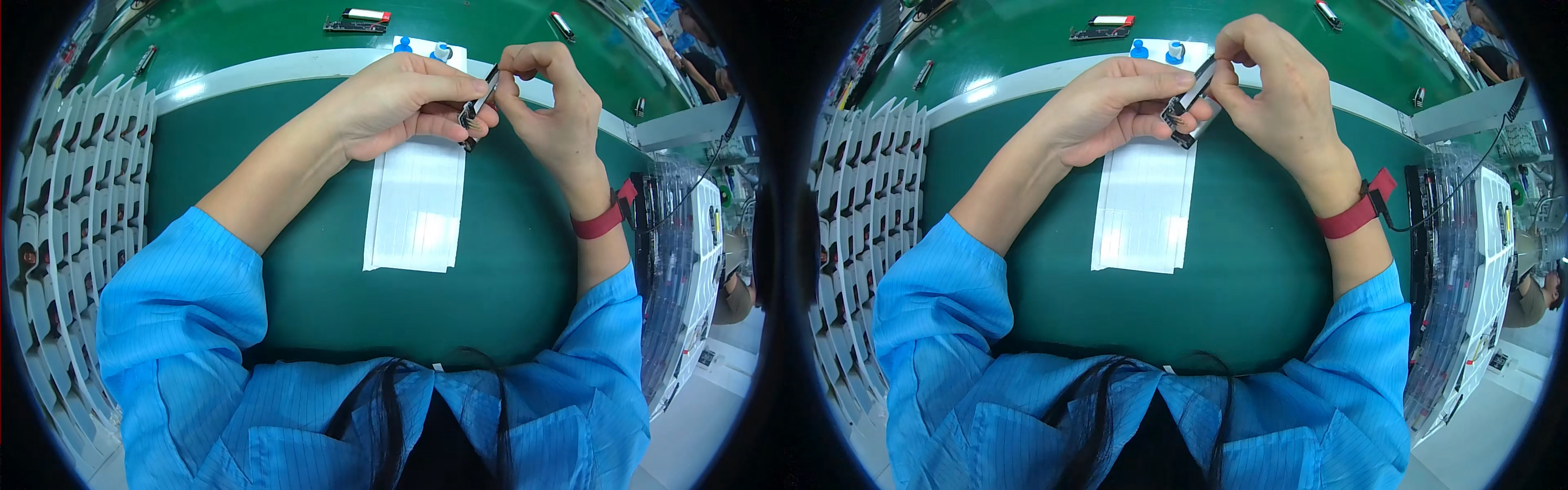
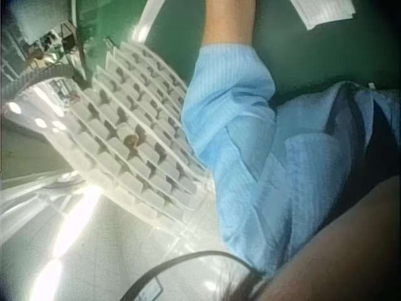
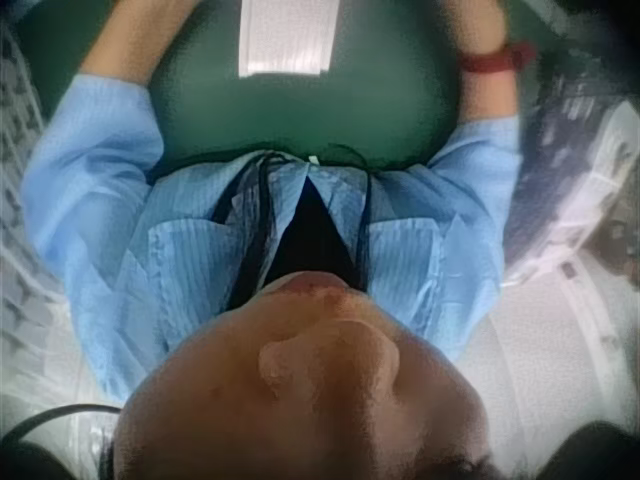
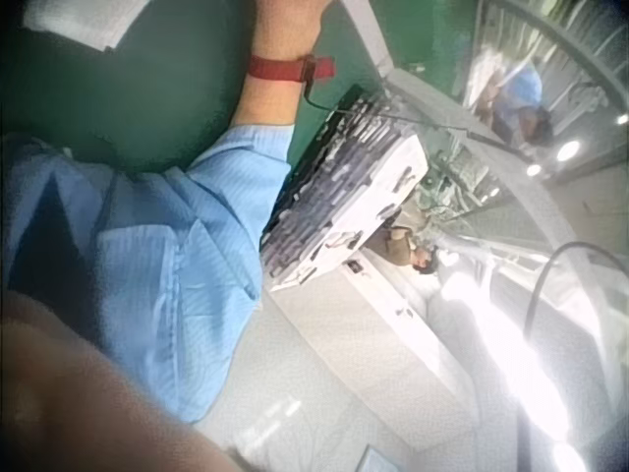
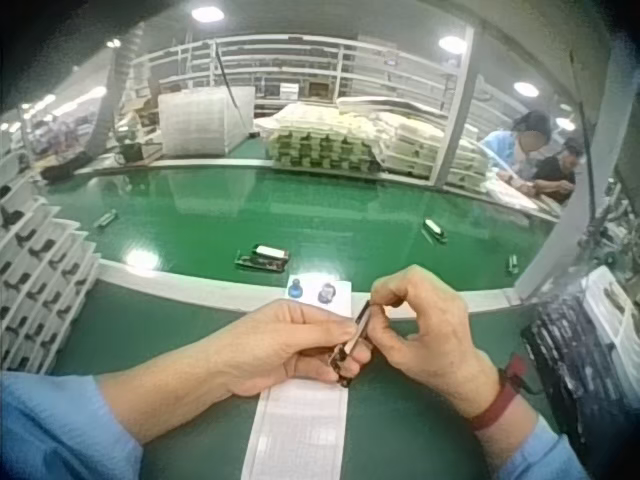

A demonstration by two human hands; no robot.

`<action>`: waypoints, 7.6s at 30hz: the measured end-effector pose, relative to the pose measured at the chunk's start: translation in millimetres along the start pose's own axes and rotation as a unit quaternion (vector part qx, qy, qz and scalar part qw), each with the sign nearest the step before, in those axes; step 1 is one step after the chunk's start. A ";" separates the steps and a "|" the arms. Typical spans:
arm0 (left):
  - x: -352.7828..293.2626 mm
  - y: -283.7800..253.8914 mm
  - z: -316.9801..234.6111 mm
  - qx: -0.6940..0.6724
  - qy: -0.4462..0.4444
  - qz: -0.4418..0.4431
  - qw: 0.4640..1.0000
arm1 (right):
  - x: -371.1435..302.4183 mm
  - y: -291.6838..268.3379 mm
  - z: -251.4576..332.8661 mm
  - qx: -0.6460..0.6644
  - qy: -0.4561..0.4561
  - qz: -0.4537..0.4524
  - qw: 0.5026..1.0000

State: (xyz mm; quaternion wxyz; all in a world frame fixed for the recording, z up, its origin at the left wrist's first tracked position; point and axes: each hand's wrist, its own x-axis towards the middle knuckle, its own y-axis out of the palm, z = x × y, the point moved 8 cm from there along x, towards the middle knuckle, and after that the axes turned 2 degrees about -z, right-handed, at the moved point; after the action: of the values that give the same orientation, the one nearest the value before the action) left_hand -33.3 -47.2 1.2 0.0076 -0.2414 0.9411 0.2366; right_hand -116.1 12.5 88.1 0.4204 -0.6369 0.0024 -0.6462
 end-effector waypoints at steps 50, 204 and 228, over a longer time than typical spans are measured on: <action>0.5 -7.9 -8.0 -0.052 0.024 0.050 0.997 | -43.2 31.6 -47.3 0.511 0.460 0.023 0.725; -4.6 -36.3 -3.4 -0.016 0.000 -0.022 1.000 | -59.0 51.9 -50.1 0.419 0.496 -0.035 0.760; -8.8 -33.4 0.1 0.009 0.006 -0.033 0.999 | -48.1 37.0 -32.7 0.248 0.423 -0.066 0.869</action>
State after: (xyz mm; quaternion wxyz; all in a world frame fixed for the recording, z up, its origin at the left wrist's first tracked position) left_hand -10.3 -69.0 -12.5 0.0123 -0.2735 0.9348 0.2265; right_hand -131.0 -2.5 22.5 0.4801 -0.1761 -0.0225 -0.8591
